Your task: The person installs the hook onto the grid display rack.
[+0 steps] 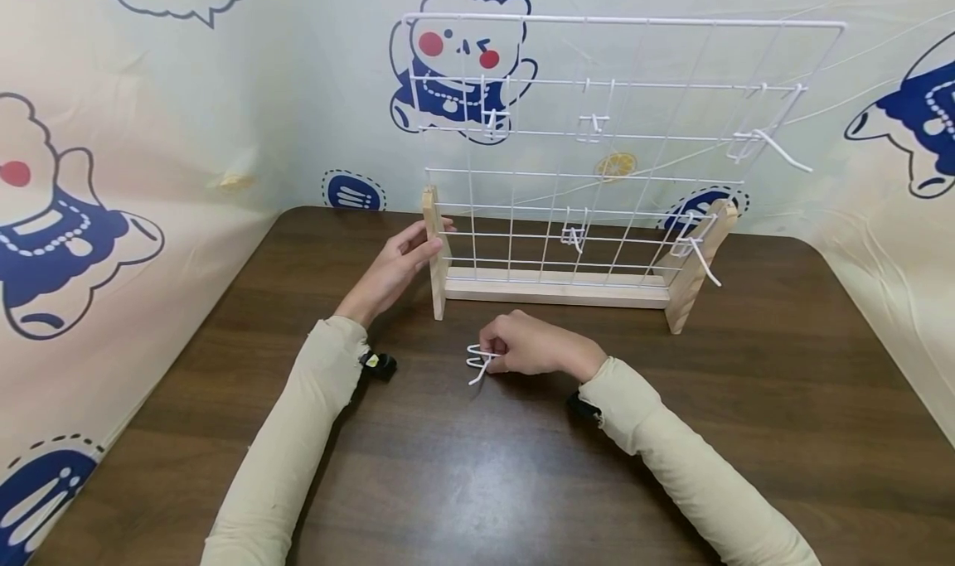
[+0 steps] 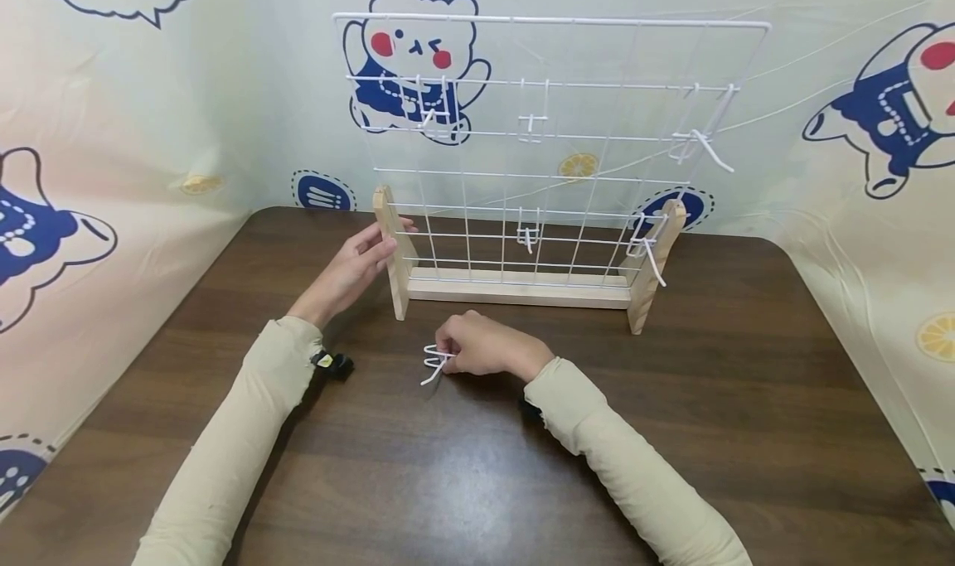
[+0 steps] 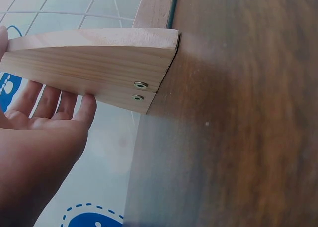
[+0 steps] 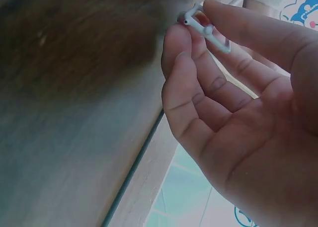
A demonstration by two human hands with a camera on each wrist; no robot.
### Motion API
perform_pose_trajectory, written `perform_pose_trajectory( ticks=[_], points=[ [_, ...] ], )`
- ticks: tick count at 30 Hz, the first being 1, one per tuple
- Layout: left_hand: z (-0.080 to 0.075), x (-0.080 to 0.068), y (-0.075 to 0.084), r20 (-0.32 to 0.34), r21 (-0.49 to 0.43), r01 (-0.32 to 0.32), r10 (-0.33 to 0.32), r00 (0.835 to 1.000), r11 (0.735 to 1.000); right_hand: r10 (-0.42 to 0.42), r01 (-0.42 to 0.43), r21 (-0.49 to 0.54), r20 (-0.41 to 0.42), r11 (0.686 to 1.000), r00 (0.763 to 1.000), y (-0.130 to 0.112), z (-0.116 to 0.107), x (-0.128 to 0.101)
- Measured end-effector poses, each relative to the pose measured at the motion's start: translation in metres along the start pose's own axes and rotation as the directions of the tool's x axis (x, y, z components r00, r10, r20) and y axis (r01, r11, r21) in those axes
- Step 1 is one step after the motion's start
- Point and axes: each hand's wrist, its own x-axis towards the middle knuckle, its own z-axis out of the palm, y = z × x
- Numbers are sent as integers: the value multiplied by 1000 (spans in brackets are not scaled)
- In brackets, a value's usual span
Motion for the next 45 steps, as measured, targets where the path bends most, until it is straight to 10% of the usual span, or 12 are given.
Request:
perform_pose_trajectory(
  ticks=[20, 45],
  points=[
    [-8, 7, -17, -24, -23, -11, 11, 1000, 1000, -31, 32, 15, -46, 999, 998, 0, -8, -2],
    [-9, 7, -17, -26, -19, -9, 8, 1000, 1000, -46, 110, 170, -343, 979, 938, -2, -24, -6]
  ],
)
